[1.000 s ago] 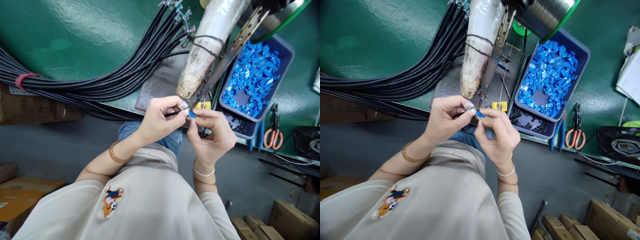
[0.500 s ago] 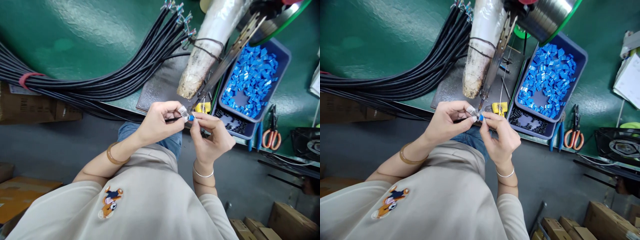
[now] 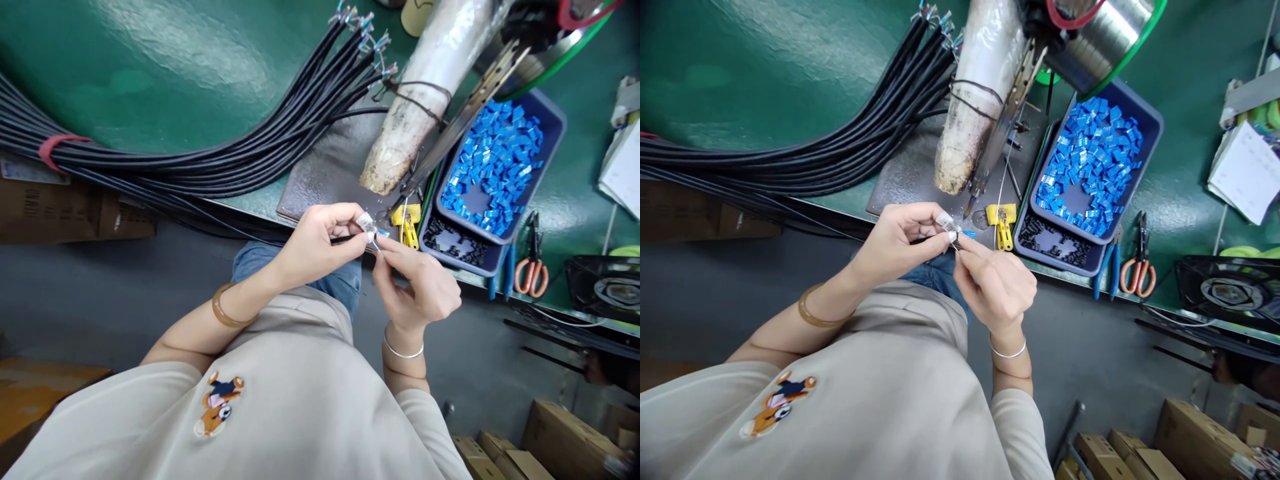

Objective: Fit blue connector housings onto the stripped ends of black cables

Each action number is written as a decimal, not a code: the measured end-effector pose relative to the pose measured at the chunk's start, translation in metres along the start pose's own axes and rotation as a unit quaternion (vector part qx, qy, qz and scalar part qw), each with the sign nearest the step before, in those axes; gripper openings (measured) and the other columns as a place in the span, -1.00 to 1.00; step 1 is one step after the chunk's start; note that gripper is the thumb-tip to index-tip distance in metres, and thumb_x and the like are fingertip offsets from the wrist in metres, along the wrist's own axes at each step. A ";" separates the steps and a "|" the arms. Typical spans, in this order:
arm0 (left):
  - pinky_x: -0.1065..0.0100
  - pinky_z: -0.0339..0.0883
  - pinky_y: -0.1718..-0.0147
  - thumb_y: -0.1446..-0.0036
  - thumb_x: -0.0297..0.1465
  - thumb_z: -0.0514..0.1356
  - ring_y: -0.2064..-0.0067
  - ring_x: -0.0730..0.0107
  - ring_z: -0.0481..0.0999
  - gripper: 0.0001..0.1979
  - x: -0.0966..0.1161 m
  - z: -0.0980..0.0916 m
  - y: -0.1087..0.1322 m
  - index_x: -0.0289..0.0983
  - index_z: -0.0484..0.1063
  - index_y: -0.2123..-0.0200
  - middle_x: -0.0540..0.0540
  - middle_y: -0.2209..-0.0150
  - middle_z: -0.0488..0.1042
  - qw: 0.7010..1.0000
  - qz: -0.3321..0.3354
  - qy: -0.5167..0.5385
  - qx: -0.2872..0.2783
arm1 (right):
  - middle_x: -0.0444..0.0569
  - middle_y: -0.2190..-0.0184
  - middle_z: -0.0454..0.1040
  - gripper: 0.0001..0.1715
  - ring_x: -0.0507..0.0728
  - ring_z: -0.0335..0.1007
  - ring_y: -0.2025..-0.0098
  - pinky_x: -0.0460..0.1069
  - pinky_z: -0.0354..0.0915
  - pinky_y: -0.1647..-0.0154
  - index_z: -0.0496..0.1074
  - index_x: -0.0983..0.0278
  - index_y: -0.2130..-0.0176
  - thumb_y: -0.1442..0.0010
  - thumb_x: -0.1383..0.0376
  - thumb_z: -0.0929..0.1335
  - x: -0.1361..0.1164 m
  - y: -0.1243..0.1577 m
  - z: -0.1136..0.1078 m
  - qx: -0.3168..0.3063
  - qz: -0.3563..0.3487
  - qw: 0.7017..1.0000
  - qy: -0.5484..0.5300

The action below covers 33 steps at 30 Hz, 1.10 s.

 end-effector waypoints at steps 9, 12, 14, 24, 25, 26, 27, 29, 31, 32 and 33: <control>0.55 0.08 0.59 -0.06 -0.48 0.23 0.55 0.67 0.15 -0.86 0.000 0.001 -0.004 -0.32 0.33 0.50 0.09 0.57 0.23 1.000 -0.006 0.019 0.004 | -0.08 0.19 0.64 -0.76 0.06 0.62 0.20 -0.06 0.54 0.15 0.45 0.22 0.25 -0.09 0.51 0.44 0.011 0.006 0.007 0.022 0.043 0.999 0.003; 0.52 0.07 0.60 -0.09 -0.47 0.21 0.56 0.65 0.18 -0.83 0.001 0.000 -0.005 -0.32 0.32 0.53 0.06 0.59 0.25 1.000 -0.011 0.009 0.003 | -0.07 0.17 0.63 -0.79 0.07 0.61 0.17 -0.06 0.54 0.18 0.44 0.23 0.24 -0.12 0.49 0.41 0.017 0.006 0.013 -0.001 0.072 0.997 -0.024; 0.51 0.09 0.60 -0.09 -0.47 0.21 0.57 0.63 0.20 -0.82 0.001 0.000 -0.006 -0.32 0.33 0.54 0.05 0.60 0.27 1.000 -0.011 0.000 0.005 | -0.06 0.16 0.62 -0.81 0.08 0.61 0.16 -0.04 0.55 0.19 0.43 0.23 0.24 -0.14 0.47 0.40 0.020 0.005 0.014 -0.011 0.082 0.996 -0.033; 0.53 0.17 0.57 -0.09 -0.49 0.20 0.53 0.62 0.26 -0.85 0.004 -0.005 -0.011 -0.31 0.36 0.53 0.03 0.56 0.30 0.997 0.017 -0.030 0.067 | -0.03 0.11 0.60 -0.84 0.10 0.60 0.14 0.04 0.56 0.13 0.42 0.24 0.27 -0.14 0.47 0.40 0.025 -0.003 0.009 0.006 0.091 0.994 -0.059; 0.54 0.18 0.56 -0.09 -0.48 0.20 0.53 0.62 0.26 -0.85 0.005 -0.005 -0.011 -0.31 0.36 0.53 0.03 0.56 0.30 0.997 0.018 -0.032 0.069 | -0.03 0.11 0.60 -0.84 0.10 0.60 0.15 0.05 0.56 0.13 0.43 0.24 0.27 -0.14 0.47 0.40 0.025 -0.004 0.009 0.005 0.094 0.994 -0.058; 0.54 0.19 0.56 -0.08 -0.48 0.21 0.53 0.62 0.26 -0.85 0.006 -0.005 -0.011 -0.31 0.36 0.52 0.03 0.56 0.31 0.997 0.020 -0.035 0.071 | -0.03 0.11 0.60 -0.85 0.10 0.60 0.15 0.06 0.57 0.14 0.43 0.24 0.27 -0.14 0.47 0.40 0.025 -0.005 0.009 0.003 0.096 0.994 -0.056; 0.54 0.19 0.56 -0.08 -0.48 0.21 0.53 0.61 0.27 -0.85 0.007 -0.005 -0.011 -0.31 0.36 0.52 0.03 0.56 0.31 0.997 0.021 -0.038 0.071 | -0.03 0.11 0.60 -0.85 0.10 0.60 0.16 0.06 0.57 0.15 0.44 0.23 0.27 -0.14 0.46 0.40 0.025 -0.005 0.009 0.001 0.096 0.994 -0.055; 0.54 0.20 0.57 -0.07 -0.48 0.22 0.53 0.61 0.27 -0.85 0.009 -0.005 -0.011 -0.30 0.37 0.52 0.03 0.57 0.31 0.996 0.024 -0.043 0.071 | -0.04 0.10 0.59 -0.85 0.10 0.60 0.17 0.05 0.57 0.16 0.45 0.23 0.26 -0.15 0.46 0.40 0.024 -0.006 0.007 -0.001 0.095 0.994 -0.054; 0.54 0.19 0.58 -0.06 -0.48 0.23 0.54 0.61 0.26 -0.85 0.011 -0.006 -0.011 -0.30 0.37 0.53 0.03 0.58 0.30 0.996 0.026 -0.048 0.071 | -0.06 0.10 0.59 -0.84 0.10 0.60 0.18 0.05 0.58 0.15 0.46 0.22 0.26 -0.14 0.46 0.40 0.024 -0.007 0.007 -0.002 0.095 0.994 -0.055; 0.54 0.19 0.58 -0.06 -0.48 0.23 0.54 0.61 0.26 -0.85 0.011 -0.006 -0.011 -0.30 0.36 0.53 0.03 0.58 0.30 0.996 0.026 -0.050 0.071 | -0.06 0.09 0.59 -0.83 0.10 0.60 0.18 0.05 0.58 0.15 0.45 0.22 0.26 -0.14 0.46 0.40 0.024 -0.007 0.006 -0.001 0.095 0.994 -0.055; 0.54 0.19 0.58 -0.05 -0.48 0.23 0.54 0.61 0.25 -0.85 0.012 -0.006 -0.011 -0.30 0.36 0.53 0.03 0.58 0.30 0.996 0.026 -0.052 0.071 | -0.06 0.09 0.59 -0.83 0.10 0.60 0.19 0.04 0.58 0.16 0.45 0.22 0.26 -0.13 0.47 0.41 0.023 -0.007 0.006 0.000 0.094 0.994 -0.057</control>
Point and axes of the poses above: each hand's wrist, its own y-axis away from the middle knuckle, its own z-axis out of the palm, x = y × z, the point moved 10 cm from there along -y, towards the middle knuckle
